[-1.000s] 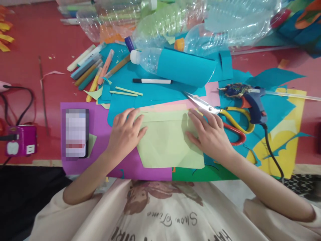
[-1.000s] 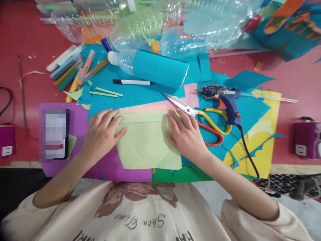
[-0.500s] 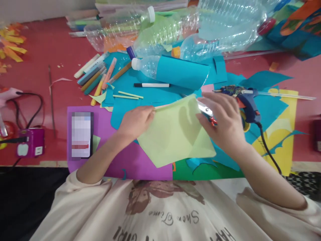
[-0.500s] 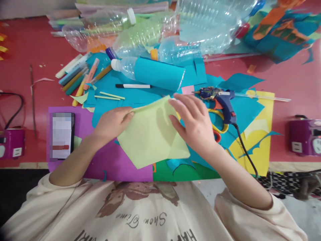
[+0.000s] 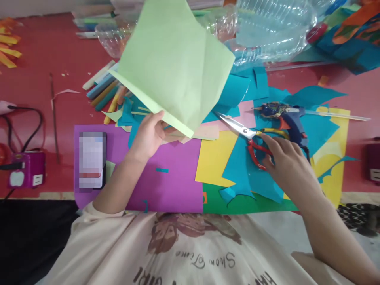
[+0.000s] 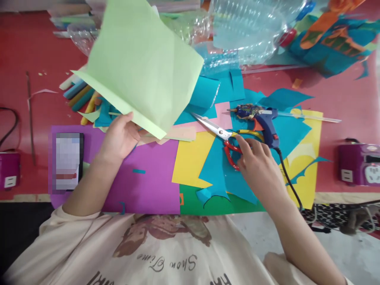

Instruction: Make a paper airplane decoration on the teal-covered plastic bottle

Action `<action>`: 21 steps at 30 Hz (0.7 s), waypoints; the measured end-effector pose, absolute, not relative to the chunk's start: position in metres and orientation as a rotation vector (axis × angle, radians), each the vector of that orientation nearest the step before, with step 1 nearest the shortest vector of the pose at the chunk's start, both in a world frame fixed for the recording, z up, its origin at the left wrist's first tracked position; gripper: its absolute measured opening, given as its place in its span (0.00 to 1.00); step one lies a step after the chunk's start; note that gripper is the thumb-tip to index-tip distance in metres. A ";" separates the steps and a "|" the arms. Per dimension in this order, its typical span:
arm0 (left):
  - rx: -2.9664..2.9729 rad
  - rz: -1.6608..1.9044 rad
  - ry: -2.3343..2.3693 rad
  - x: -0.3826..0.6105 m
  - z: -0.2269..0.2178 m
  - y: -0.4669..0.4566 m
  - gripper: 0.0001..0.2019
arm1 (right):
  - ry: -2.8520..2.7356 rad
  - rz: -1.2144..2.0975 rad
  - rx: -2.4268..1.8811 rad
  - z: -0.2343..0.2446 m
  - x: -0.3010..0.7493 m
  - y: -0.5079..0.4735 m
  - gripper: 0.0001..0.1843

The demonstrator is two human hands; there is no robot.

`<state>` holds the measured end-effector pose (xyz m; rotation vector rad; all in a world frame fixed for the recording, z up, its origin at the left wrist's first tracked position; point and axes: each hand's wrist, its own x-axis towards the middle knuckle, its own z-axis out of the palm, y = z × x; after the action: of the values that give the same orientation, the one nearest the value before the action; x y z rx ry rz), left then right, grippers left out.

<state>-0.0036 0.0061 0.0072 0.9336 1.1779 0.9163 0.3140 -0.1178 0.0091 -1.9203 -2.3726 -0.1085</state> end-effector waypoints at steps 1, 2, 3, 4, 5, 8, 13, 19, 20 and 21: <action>0.936 0.890 1.147 0.002 0.007 0.003 0.17 | -2.364 -0.138 -1.917 0.007 0.314 -0.116 0.30; 0.944 0.840 1.106 0.006 0.005 0.000 0.18 | -2.358 -0.158 -1.918 0.004 0.315 -0.113 0.31; 0.954 0.827 1.075 0.010 0.004 -0.002 0.18 | -2.359 -0.166 -1.917 0.002 0.316 -0.110 0.32; 0.962 0.815 1.047 0.012 0.003 -0.004 0.19 | -2.365 -0.156 -1.923 0.001 0.317 -0.107 0.33; 0.967 0.809 1.027 0.013 0.001 -0.005 0.20 | -2.374 -0.135 -1.927 -0.001 0.318 -0.103 0.32; 0.951 0.819 1.029 0.011 -0.001 -0.007 0.21 | -2.374 -0.061 -1.942 -0.001 0.318 -0.096 0.27; 0.881 0.870 1.137 0.006 0.002 -0.007 0.20 | -2.266 0.171 -2.061 0.012 0.311 -0.099 0.18; 0.863 0.945 1.151 0.005 0.002 -0.007 0.17 | -1.799 1.088 -1.899 0.034 0.319 -0.117 0.21; 0.870 0.962 1.151 0.005 0.001 -0.007 0.16 | -1.743 1.190 -1.853 0.037 0.321 -0.121 0.23; 0.882 0.984 1.153 0.005 0.000 -0.007 0.16 | -1.696 1.258 -1.824 0.038 0.322 -0.124 0.24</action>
<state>0.0046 -0.0074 -0.0001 0.8817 1.1527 0.9839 0.3222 -0.1243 0.0382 -1.8238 -1.6956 1.2581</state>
